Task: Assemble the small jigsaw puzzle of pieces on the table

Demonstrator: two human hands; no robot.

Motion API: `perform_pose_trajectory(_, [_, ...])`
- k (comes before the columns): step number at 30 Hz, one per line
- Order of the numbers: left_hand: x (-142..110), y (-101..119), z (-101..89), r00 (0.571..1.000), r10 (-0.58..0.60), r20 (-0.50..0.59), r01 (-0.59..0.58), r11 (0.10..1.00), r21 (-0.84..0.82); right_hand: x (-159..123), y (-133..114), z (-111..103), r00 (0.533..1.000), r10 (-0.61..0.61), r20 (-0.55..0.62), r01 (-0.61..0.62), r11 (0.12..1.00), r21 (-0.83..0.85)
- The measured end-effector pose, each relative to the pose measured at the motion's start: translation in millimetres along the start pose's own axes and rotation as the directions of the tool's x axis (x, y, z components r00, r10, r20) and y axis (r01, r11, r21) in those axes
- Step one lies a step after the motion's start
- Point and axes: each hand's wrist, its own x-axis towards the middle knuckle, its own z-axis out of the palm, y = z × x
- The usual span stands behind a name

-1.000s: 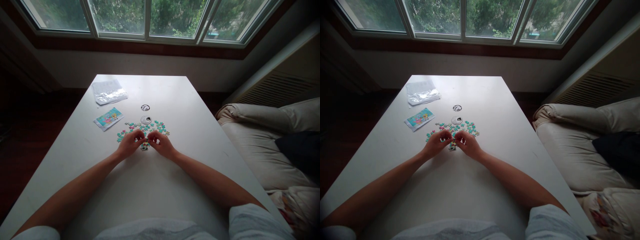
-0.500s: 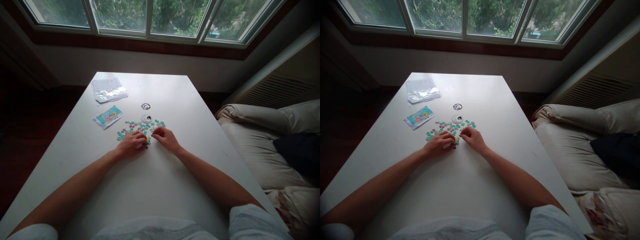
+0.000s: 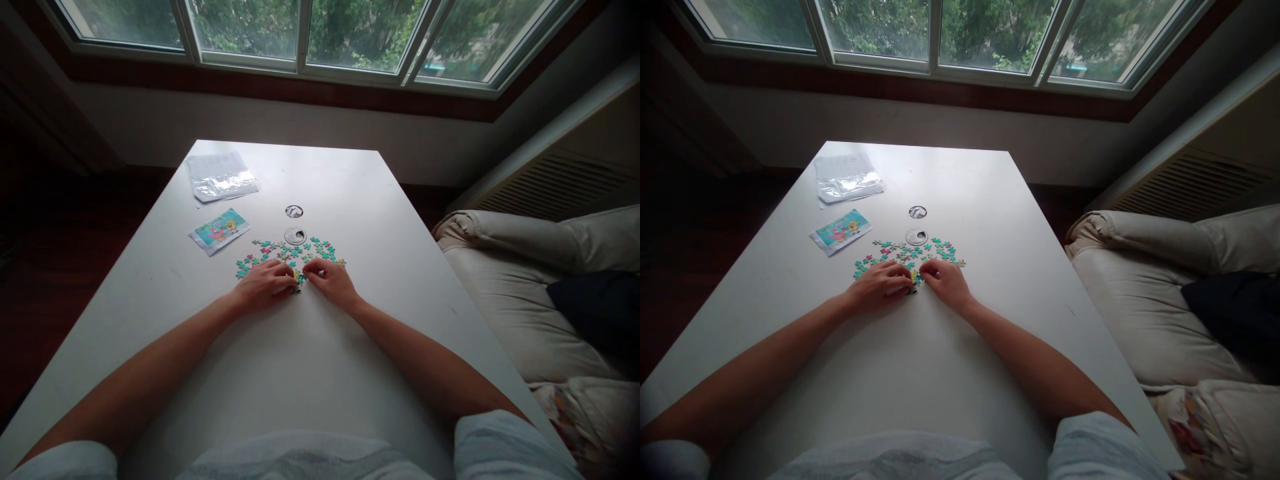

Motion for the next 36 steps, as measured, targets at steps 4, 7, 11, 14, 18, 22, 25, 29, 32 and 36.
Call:
perform_pose_trajectory(4, [0.3, 0.0, 0.2, 1.0, 0.001, 0.004, -0.001, 1.0, 0.003, -0.9, -0.3, 5.0, 0.998, -0.047, -0.029, 0.044, 0.994, -0.097])
perform_pose_trajectory(7, [0.5, 0.2, 0.6, 1.0, 0.006, -0.001, -0.006, 1.0, 0.006, -1.2, -3.1, 6.7, 0.994, -0.102, -0.04, 0.093, 0.978, -0.184])
perform_pose_trajectory(11, [0.4, 0.1, 2.0, 1.0, 0.011, 0.002, -0.012, 1.0, 0.029, -0.9, -3.0, 8.2, 0.989, -0.144, -0.042, 0.127, 0.955, -0.268])
perform_pose_trajectory(14, [0.2, -0.2, 3.0, 1.0, 0.016, 0.003, -0.016, 0.999, 0.051, -0.1, -2.0, 8.6, 0.989, -0.142, -0.031, 0.126, 0.944, -0.304])
perform_pose_trajectory(18, [0.3, 0.1, 2.9, 0.999, 0.038, -0.012, -0.037, 0.996, 0.086, -0.1, -4.2, 8.8, 0.992, -0.126, -0.014, 0.113, 0.932, -0.344])
perform_pose_trajectory(22, [0.7, 1.1, 2.0, 0.999, 0.05, -0.023, -0.047, 0.994, 0.098, 0.1, -6.4, 8.3, 0.993, -0.119, 0.006, 0.113, 0.927, -0.359])
perform_pose_trajectory(25, [0.6, 1.4, 1.7, 0.998, 0.051, -0.027, -0.048, 0.994, 0.096, 1.1, -5.5, 7.0, 0.992, -0.125, 0.024, 0.125, 0.928, -0.351])
perform_pose_trajectory(29, [0.1, 1.2, 1.8, 0.999, 0.046, -0.025, -0.043, 0.995, 0.093, 1.9, -3.0, 4.5, 0.985, -0.164, 0.06, 0.175, 0.921, -0.349])
perform_pose_trajectory(32, [0.1, 1.0, 2.3, 0.999, 0.044, -0.024, -0.042, 0.995, 0.092, 1.7, -1.7, 3.5, 0.976, -0.199, 0.09, 0.219, 0.91, -0.353])
perform_pose_trajectory(36, [0.4, 1.3, 2.7, 0.999, 0.04, -0.032, -0.037, 0.995, 0.09, 1.5, 0.4, 3.8, 0.971, -0.218, 0.103, 0.24, 0.903, -0.356])
